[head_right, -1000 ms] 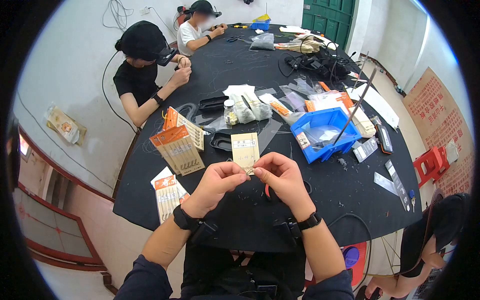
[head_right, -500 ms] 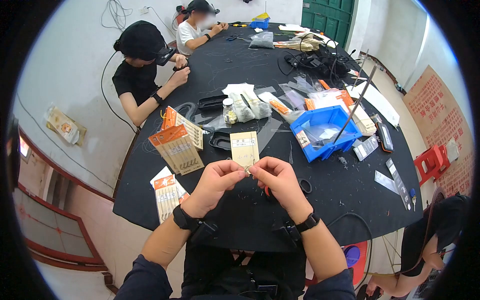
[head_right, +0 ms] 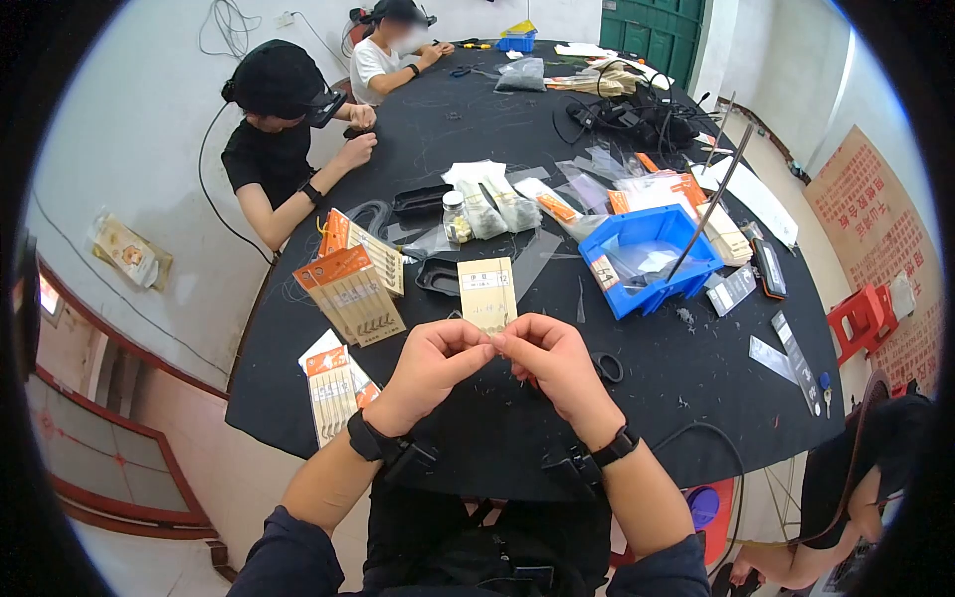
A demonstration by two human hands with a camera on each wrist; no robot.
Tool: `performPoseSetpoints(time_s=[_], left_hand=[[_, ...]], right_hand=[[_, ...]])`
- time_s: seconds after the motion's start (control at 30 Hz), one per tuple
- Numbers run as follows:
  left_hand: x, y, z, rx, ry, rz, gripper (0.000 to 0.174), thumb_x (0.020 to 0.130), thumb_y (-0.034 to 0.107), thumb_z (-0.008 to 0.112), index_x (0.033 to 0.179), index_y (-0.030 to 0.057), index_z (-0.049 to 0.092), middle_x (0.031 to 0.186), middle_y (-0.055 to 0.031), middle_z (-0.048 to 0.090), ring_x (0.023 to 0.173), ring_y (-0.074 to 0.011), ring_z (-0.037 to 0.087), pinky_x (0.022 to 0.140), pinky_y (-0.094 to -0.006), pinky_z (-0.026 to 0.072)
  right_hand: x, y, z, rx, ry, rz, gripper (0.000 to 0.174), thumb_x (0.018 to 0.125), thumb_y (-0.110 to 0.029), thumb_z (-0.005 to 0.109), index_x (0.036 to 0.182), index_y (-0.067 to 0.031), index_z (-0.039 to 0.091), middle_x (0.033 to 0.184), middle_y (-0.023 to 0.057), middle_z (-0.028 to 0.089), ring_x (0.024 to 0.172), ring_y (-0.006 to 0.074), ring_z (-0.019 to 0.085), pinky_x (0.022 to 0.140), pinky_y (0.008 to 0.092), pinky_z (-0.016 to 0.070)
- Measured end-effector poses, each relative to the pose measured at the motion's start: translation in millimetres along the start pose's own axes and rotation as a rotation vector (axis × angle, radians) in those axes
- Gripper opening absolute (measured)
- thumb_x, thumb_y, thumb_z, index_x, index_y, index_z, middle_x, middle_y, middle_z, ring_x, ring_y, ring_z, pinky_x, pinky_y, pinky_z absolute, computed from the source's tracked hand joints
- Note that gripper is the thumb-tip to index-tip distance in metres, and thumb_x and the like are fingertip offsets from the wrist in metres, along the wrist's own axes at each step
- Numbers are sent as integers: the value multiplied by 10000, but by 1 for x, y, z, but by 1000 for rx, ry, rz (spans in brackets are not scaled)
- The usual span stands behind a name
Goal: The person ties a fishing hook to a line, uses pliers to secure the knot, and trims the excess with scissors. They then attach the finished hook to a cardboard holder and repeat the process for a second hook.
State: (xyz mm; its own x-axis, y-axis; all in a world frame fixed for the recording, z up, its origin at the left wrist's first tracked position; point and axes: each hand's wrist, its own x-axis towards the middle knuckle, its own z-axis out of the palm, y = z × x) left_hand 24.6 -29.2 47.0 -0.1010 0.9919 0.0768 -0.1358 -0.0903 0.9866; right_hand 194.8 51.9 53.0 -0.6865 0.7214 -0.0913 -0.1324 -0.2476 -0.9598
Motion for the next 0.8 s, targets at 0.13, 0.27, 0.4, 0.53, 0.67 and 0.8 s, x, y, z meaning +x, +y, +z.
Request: performPoseSetpoints(time_s=[0.13,0.27,0.4,0.53,0.67,0.8], left_hand=[[1,-2,0,-8,-1,12,107,898,93,676,899,-13,686,788,31,646,695,-8,542,618,-168,419],[-1,-2,-1,-4,-30,0,99,911,96,675,926,-2,681,836,22,654,738,-14,551,656,-174,423],[-1,-3,-2,19,-39,-2,100,909,95,674,927,-3,679,836,21,654,735,-13,549,661,-177,427],[-2,1,-1,23,-36,-5,101,906,95,676,929,-4,678,837,20,654,735,-14,551,663,-177,429],[-1,-2,-3,49,-27,-3,105,904,92,674,935,-8,678,849,8,665,747,-19,560,674,-174,433],[-1,0,-2,25,11,4,107,897,90,671,922,-13,680,831,4,666,726,-17,558,655,-172,431]], right_hand=[[0,1,0,32,-19,6,125,901,-195,699,886,-83,646,738,-51,590,621,17,515,548,159,384],[0,1,1,39,-33,-20,87,899,-170,673,879,-95,632,736,-53,588,615,18,519,539,155,374],[0,1,-1,25,-62,-13,82,900,-171,653,870,-106,612,743,-52,583,622,19,525,535,153,368],[1,1,-2,42,-97,-29,80,905,-170,638,878,-108,595,750,-47,576,635,19,528,532,152,368],[0,-3,0,-3,-80,-57,97,915,-170,626,889,-86,584,759,-39,573,642,26,524,559,164,392],[1,-7,-3,-155,22,-200,117,918,-158,640,891,-59,584,775,-38,575,660,18,509,592,172,400]])
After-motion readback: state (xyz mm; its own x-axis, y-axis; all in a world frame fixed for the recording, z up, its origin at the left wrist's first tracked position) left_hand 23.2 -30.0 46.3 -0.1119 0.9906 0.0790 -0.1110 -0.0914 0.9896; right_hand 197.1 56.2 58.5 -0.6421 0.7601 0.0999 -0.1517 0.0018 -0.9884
